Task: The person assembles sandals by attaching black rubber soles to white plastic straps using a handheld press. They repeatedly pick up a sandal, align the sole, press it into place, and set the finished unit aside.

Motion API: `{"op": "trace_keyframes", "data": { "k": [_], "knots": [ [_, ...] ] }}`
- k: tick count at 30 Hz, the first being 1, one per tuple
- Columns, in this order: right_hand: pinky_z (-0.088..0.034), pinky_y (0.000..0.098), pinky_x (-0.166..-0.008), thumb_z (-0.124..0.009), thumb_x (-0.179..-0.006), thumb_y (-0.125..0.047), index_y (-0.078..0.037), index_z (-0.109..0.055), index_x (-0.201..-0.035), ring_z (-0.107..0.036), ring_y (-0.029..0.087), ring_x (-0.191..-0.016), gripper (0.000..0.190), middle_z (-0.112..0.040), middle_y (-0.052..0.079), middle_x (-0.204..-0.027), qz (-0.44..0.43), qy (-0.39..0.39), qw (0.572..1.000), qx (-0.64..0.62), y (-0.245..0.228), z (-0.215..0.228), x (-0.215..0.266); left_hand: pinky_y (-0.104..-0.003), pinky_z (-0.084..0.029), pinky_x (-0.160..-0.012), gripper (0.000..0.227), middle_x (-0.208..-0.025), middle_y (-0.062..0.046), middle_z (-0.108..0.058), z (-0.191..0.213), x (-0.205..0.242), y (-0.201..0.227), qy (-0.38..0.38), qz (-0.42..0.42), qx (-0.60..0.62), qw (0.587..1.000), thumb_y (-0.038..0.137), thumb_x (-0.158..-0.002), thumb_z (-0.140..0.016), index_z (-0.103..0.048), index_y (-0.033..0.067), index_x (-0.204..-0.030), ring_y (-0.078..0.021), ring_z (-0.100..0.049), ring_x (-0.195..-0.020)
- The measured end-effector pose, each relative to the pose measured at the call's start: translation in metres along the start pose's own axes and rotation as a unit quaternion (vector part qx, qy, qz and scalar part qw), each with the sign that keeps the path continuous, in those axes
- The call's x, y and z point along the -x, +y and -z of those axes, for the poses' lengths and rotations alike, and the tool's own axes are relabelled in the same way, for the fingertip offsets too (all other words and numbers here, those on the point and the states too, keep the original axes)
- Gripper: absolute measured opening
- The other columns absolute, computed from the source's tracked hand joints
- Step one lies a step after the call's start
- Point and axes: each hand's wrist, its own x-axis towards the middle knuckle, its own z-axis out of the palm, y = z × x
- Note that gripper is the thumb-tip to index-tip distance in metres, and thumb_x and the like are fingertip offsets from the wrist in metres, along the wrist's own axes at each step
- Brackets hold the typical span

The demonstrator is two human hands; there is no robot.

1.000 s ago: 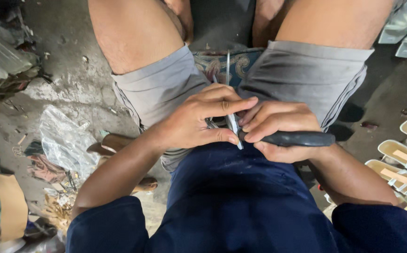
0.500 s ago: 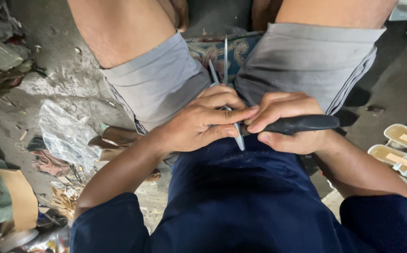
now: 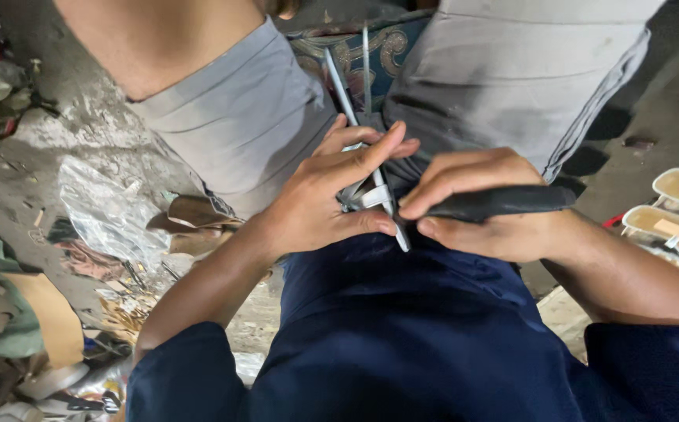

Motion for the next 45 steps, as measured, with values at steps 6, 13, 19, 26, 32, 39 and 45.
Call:
{"op": "trace_keyframes", "data": {
  "k": [6,13,19,26,32,39,45],
  "knots": [
    [-0.062,0.0271,-0.074,-0.077,-0.080,0.002,-0.005,-0.077,-0.100,-0.078,0.018,-0.087,0.021,-0.077,0.009,-0.097,0.016,-0.020,0.997,-0.066,0.005,-0.002,0.001,-0.040,-0.038,-0.129,0.088,-0.158,-0.003,-0.055,0.014,0.009,0.006,-0.056,-0.004,0.094,0.994,0.042,-0.103,-0.074,-0.018,0.0145,-0.165,-0.0242,-0.045,-0.152],
    [-0.061,0.0291,-0.077,-0.078,-0.081,0.001,-0.005,-0.077,-0.101,-0.076,0.018,-0.088,0.021,-0.077,0.008,-0.097,0.008,-0.027,0.995,-0.099,0.023,-0.004,0.006,-0.035,-0.041,-0.125,0.084,-0.151,-0.001,-0.060,0.003,0.005,0.003,-0.035,-0.029,0.073,0.996,0.043,-0.099,-0.073,-0.027,0.0182,-0.165,-0.0190,-0.053,-0.141],
    [-0.059,0.0285,-0.074,-0.082,-0.080,-0.007,-0.006,-0.077,-0.104,-0.075,0.016,-0.087,0.024,-0.077,0.010,-0.107,-0.029,-0.029,0.998,-0.046,0.000,0.010,0.007,-0.035,-0.039,-0.122,0.077,-0.143,-0.002,-0.067,0.006,-0.008,0.016,-0.033,-0.035,0.021,0.999,0.039,-0.101,-0.072,-0.034,0.0154,-0.163,-0.0177,-0.060,-0.133],
    [-0.058,0.0276,-0.070,-0.091,-0.076,-0.012,0.000,-0.073,-0.112,-0.072,0.021,-0.089,0.042,-0.073,0.015,-0.110,0.090,0.190,0.934,0.287,-0.014,-0.004,0.009,-0.038,-0.047,-0.114,0.055,-0.127,-0.001,-0.070,0.000,-0.022,0.033,0.114,0.024,-0.081,0.990,0.032,-0.098,-0.079,-0.054,0.0202,-0.146,-0.0255,-0.063,-0.123],
    [-0.060,0.0316,-0.078,-0.090,-0.084,-0.004,0.001,-0.071,-0.111,-0.075,0.027,-0.097,0.033,-0.070,0.019,-0.110,0.171,0.268,0.884,0.344,-0.002,-0.015,0.011,-0.047,-0.035,-0.132,0.118,-0.175,-0.018,0.007,-0.004,-0.018,0.012,0.258,0.057,0.321,0.909,0.020,-0.102,-0.086,0.014,0.0230,-0.163,-0.0284,-0.026,-0.162],
    [-0.060,0.0363,-0.087,-0.088,-0.067,-0.015,0.000,-0.072,-0.100,-0.074,0.032,-0.099,0.039,-0.072,0.017,-0.102,0.112,0.048,0.991,0.051,-0.006,-0.009,0.007,-0.046,-0.061,-0.104,0.131,-0.176,-0.020,-0.003,0.024,-0.001,0.001,0.051,0.107,0.332,0.936,0.015,-0.081,-0.095,0.009,0.0304,-0.158,-0.0421,-0.033,-0.155],
    [-0.065,0.0360,-0.093,-0.079,-0.082,-0.002,-0.004,-0.073,-0.098,-0.078,0.027,-0.099,0.017,-0.075,0.011,-0.094,0.083,0.029,0.994,-0.060,0.011,-0.012,0.011,-0.043,-0.060,-0.107,0.098,-0.173,-0.018,0.001,0.027,0.005,0.005,-0.013,0.057,0.200,0.978,0.019,-0.082,-0.099,-0.038,0.0224,-0.159,-0.0377,-0.016,-0.169]
  ]
}}
